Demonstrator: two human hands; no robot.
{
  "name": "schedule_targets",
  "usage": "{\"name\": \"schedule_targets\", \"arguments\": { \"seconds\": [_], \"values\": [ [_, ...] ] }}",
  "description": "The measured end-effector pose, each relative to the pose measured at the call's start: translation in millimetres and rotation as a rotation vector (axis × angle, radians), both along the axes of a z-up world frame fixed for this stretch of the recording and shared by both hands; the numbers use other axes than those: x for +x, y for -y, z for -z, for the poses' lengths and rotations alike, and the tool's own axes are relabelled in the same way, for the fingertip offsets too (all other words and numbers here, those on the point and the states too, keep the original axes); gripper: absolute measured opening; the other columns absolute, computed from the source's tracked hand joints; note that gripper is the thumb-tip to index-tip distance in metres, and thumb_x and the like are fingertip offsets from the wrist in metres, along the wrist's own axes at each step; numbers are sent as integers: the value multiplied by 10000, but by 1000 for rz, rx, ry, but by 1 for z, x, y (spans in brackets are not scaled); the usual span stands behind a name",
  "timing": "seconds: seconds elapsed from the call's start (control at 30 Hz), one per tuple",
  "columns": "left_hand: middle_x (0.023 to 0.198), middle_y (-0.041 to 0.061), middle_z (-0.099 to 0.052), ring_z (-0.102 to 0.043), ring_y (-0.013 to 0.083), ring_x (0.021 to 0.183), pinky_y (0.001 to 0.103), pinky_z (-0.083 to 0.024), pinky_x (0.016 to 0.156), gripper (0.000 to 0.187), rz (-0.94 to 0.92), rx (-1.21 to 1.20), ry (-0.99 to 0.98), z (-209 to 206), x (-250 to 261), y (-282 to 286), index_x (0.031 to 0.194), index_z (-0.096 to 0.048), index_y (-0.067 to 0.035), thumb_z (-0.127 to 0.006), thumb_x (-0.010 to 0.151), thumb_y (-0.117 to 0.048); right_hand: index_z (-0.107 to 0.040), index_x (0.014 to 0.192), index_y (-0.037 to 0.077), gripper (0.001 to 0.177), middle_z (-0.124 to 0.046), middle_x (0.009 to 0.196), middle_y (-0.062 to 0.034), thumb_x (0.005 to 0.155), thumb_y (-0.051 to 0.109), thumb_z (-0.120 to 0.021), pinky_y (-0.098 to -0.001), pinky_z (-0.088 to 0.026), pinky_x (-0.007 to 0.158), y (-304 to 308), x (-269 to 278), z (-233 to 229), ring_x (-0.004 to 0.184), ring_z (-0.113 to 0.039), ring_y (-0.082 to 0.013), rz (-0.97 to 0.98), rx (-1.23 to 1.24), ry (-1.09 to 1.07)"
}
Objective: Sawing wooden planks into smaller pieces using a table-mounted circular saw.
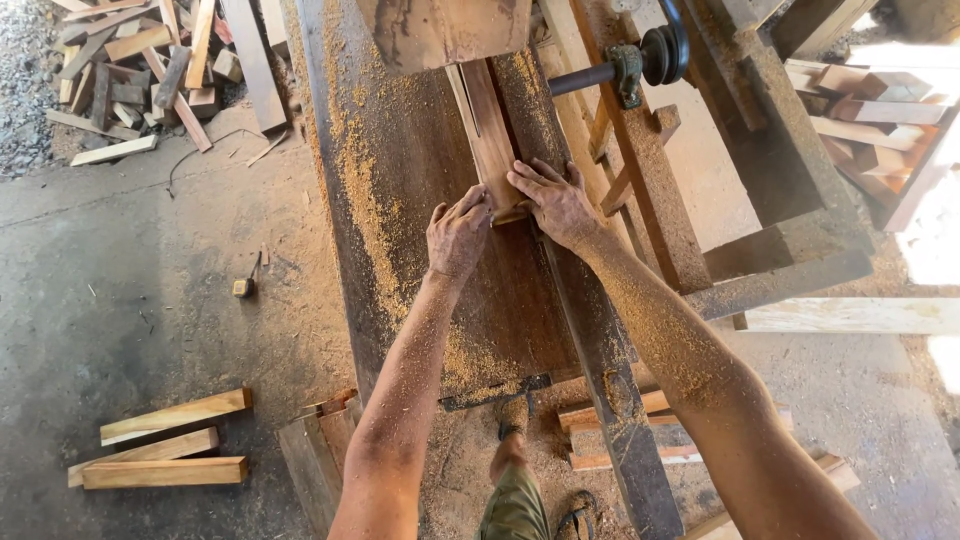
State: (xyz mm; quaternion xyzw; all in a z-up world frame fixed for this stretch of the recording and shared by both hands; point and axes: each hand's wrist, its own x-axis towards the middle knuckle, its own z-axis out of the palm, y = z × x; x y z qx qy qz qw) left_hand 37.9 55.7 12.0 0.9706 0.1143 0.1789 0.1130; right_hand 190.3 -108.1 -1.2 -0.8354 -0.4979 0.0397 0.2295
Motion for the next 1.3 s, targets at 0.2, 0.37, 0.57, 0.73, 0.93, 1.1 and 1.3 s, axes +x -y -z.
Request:
{"name": "schedule_targets", "arguments": {
  "seconds": [0.2, 0.37, 0.57, 0.73, 0.93, 1.1, 1.3],
  "values": [
    [1407, -79, -622, -687, 103, 1174, 500, -500, 1083, 221, 3, -18, 3, 2, 7, -7, 1205, -720, -151, -694, 1001, -232, -508, 1524, 245, 535, -413, 1628, 66, 1004, 236, -633, -616, -137, 1244, -4, 6, 1, 1514, -352, -198, -15, 25, -28],
    [1380, -58, -638, -722, 114, 1022, 434, -546, 1019, 193, 33, -5, 31, 14, 14, -15, 1174, -735, -123, -695, 1012, -218, -504, 1514, 280, 530, -425, 1631, 65, 1005, 266, -653, -602, -165, 1250, -6, 8, 4, 1516, -344, -178, 5, -4, -28],
    [1364, -50, -659, -732, 105, 1006, 414, -559, 1001, 135, 43, 5, 77, 6, 1, -4, 1105, -749, -126, -705, 1005, -204, -472, 1548, 228, 569, -418, 1643, 17, 1000, 221, -627, -618, -153, 1239, -2, 8, 0, 1519, -351, -211, -47, 14, 1],
    [1334, -56, -667, -730, 97, 987, 420, -568, 988, 142, 46, 32, 74, 9, 11, -11, 1100, -750, -122, -711, 994, -206, -479, 1545, 247, 530, -417, 1636, 29, 1035, 295, -619, -613, -145, 1255, -3, 11, 7, 1526, -339, -221, -44, 3, 13],
    [1332, -61, -666, -733, 95, 983, 423, -563, 987, 131, 56, 13, 67, 11, 8, -11, 1090, -749, -123, -714, 1000, -212, -479, 1545, 263, 530, -409, 1642, 46, 1031, 282, -604, -605, -126, 1254, -2, 7, -1, 1525, -329, -206, -25, -23, -9],
    [1375, -60, -645, -729, 106, 1010, 415, -542, 1018, 148, 53, -14, 65, 4, 6, -10, 1138, -750, -133, -705, 1015, -203, -472, 1547, 252, 542, -405, 1640, 46, 1027, 277, -621, -596, -126, 1263, -7, 11, -3, 1526, -326, -201, -32, -8, 8],
    [1416, -47, -623, -685, 128, 1188, 486, -492, 1068, 175, 23, -24, 31, -1, 5, -8, 1127, -749, -137, -698, 981, -219, -475, 1556, 230, 570, -400, 1645, 43, 1008, 204, -630, -594, -140, 1253, -6, 12, -1, 1530, -325, -199, -44, -5, 10]
  ]
}}
